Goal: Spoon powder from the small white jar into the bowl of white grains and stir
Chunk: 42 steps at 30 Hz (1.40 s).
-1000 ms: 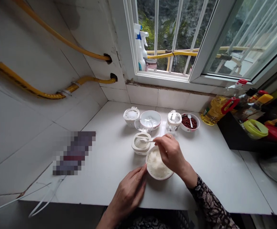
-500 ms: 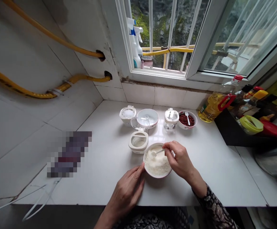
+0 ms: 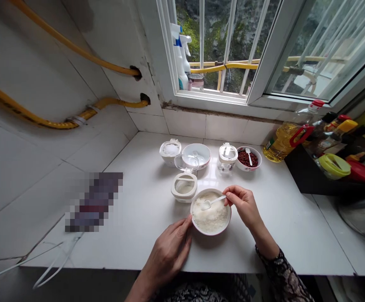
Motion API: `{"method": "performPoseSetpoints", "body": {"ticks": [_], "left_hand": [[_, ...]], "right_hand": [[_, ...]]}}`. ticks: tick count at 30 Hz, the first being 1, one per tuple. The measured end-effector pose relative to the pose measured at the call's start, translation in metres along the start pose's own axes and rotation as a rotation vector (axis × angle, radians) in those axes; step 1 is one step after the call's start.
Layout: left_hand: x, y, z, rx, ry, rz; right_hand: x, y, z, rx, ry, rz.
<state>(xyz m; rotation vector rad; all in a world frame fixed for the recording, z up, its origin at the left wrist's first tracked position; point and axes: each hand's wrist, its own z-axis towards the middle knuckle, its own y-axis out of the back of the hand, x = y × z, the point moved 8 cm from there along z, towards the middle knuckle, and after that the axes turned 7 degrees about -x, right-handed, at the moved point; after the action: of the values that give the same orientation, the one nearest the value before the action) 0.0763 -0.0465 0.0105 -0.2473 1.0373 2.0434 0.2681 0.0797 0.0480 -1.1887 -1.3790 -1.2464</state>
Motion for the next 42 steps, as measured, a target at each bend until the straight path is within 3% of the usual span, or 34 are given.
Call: {"method": "performPoseSetpoints", "body": {"ticks": [9, 13, 17, 20, 23, 25, 28, 32, 35, 38, 42], "left_hand": [[0.000, 0.000, 0.000, 0.000, 0.003, 0.006], [0.000, -0.001, 0.000, 0.011, 0.000, 0.011], [0.000, 0.000, 0.000, 0.006, -0.006, 0.020], [-0.001, 0.000, 0.001, 0.008, -0.013, 0.018], [-0.002, 0.000, 0.002, 0.007, -0.010, 0.004], [-0.002, 0.000, 0.002, 0.006, -0.008, -0.009], [-0.002, 0.000, 0.002, 0.005, -0.006, -0.006], [-0.001, 0.000, 0.000, 0.006, -0.004, 0.008], [-0.001, -0.001, 0.000, 0.014, -0.004, 0.003], [0.000, -0.001, -0.001, 0.011, 0.000, 0.003], [0.000, -0.001, 0.000, 0.003, -0.001, 0.008]], "right_hand": [[-0.003, 0.000, 0.006, -0.020, -0.026, 0.085], [0.018, -0.011, 0.011, -0.035, 0.102, 0.073], [0.053, -0.033, 0.006, -0.034, 0.424, -0.088], [0.076, -0.059, -0.008, 0.013, 0.829, -0.345], [0.076, -0.090, -0.025, 0.158, 1.184, -0.658], [0.073, -0.097, -0.029, 0.187, 1.278, -0.758], [0.081, -0.081, -0.029, 0.101, 1.221, -0.638], [0.082, -0.042, -0.023, -0.003, 0.917, -0.444], [0.072, -0.021, -0.022, -0.033, 0.770, -0.444], [0.060, -0.013, -0.023, -0.052, 0.724, -0.493], [0.041, -0.022, -0.018, -0.001, 0.599, -0.487]]}}
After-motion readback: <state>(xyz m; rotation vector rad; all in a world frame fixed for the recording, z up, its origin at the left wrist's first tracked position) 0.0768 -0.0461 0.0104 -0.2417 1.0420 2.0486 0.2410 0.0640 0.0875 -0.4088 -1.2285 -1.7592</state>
